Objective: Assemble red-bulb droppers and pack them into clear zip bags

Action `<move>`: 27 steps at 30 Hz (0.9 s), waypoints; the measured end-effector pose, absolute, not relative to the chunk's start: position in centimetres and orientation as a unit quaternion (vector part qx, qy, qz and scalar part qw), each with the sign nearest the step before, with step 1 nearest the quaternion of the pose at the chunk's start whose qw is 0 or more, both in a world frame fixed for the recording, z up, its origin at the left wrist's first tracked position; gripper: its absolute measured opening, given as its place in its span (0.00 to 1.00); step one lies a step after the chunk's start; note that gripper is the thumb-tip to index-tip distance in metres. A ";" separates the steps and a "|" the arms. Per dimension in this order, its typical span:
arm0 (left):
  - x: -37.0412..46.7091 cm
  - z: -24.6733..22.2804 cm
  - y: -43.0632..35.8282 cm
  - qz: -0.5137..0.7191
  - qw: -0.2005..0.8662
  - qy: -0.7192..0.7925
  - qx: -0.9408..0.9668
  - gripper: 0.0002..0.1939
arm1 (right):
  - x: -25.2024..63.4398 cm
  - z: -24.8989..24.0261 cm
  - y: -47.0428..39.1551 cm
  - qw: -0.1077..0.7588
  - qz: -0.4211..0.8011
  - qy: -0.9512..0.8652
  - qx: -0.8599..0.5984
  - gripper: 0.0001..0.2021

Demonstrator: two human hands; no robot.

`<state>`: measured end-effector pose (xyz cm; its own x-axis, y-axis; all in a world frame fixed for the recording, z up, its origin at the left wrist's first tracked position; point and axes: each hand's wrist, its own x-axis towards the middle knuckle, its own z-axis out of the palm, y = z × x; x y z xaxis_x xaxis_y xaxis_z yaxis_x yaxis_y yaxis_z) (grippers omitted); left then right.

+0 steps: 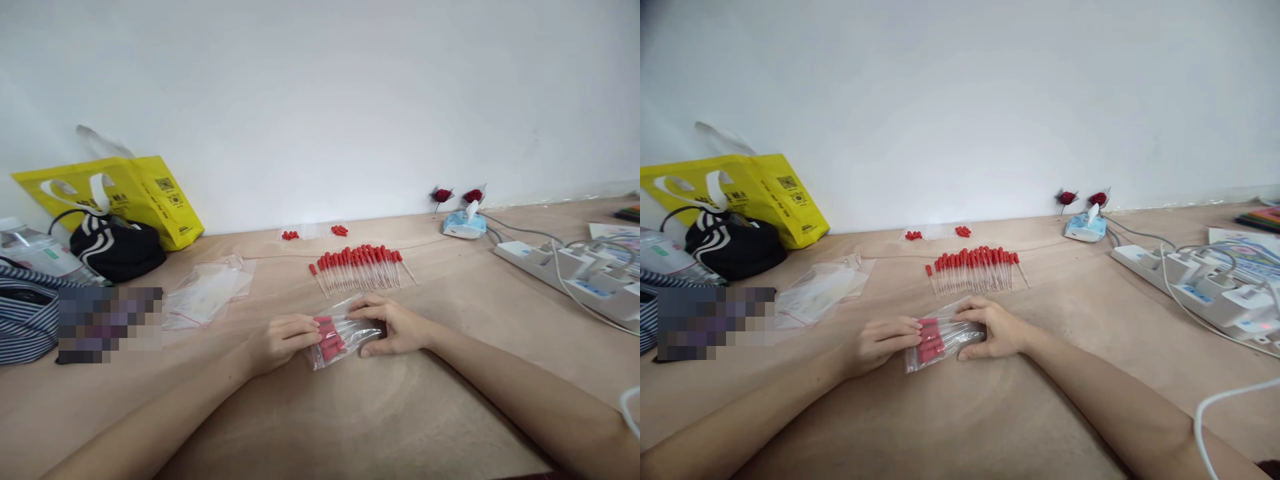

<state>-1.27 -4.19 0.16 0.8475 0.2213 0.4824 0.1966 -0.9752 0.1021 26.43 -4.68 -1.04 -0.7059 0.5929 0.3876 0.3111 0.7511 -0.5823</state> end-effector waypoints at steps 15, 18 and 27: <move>-6.7 1.3 -6.8 0.217 -0.090 0.199 0.951 0.15 | 26.6 -0.8 -4.9 0.264 0.239 -0.892 -0.278 0.31; -5.5 1.1 -3.6 0.194 -0.115 0.236 0.945 0.15 | 26.6 -0.7 -4.9 0.260 0.240 -0.894 -0.275 0.30; -4.4 0.5 2.9 0.174 -0.133 0.346 0.912 0.18 | 26.5 -0.9 -4.8 0.255 0.239 -0.898 -0.267 0.29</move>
